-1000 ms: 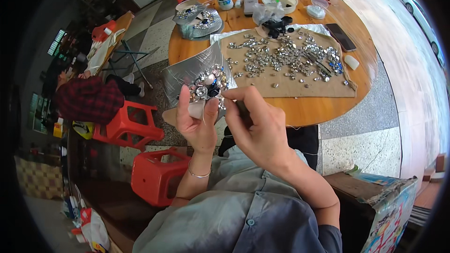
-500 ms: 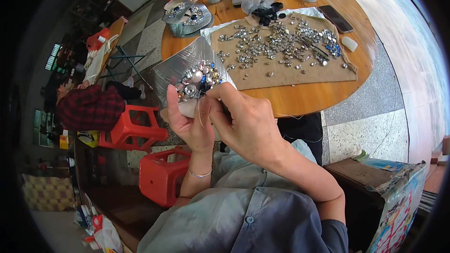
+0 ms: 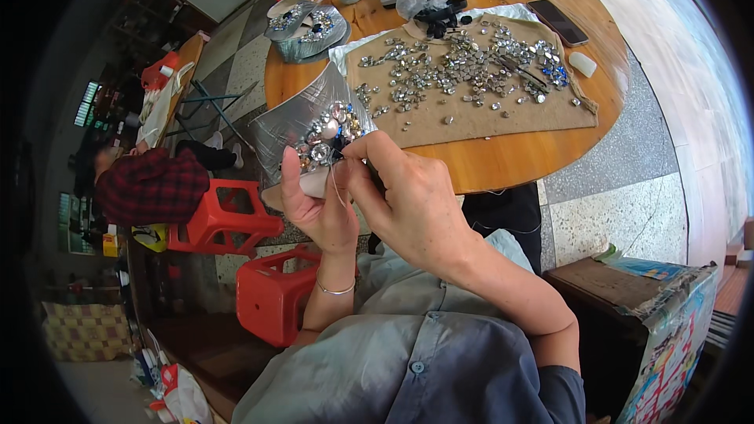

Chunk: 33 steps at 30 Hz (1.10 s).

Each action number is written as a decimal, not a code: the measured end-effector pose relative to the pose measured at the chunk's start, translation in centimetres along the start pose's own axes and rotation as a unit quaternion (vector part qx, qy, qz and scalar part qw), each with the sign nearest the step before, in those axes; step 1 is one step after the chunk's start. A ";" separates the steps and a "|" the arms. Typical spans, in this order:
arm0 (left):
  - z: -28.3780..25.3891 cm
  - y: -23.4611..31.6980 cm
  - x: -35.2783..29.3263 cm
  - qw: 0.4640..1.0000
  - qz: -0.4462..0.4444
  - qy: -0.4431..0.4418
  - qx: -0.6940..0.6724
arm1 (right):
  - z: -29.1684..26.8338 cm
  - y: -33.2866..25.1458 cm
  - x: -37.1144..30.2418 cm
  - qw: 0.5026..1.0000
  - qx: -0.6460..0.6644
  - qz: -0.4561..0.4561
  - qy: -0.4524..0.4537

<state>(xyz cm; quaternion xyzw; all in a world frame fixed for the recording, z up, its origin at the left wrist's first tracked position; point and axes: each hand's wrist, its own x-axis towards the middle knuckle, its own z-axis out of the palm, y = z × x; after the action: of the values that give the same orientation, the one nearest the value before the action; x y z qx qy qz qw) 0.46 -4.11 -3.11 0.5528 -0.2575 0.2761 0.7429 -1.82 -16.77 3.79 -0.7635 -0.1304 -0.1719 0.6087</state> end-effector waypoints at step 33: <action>2.6 1.1 1.5 0.947 -0.231 0.045 -0.218 | -4.3 9.2 1.1 0.925 0.257 0.273 -0.055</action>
<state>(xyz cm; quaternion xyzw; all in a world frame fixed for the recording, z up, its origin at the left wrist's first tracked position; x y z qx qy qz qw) 0.57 -6.12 -0.66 0.4084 -0.1431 0.0589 0.8996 2.50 -23.04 -3.00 -0.5951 0.0104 0.0829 0.7993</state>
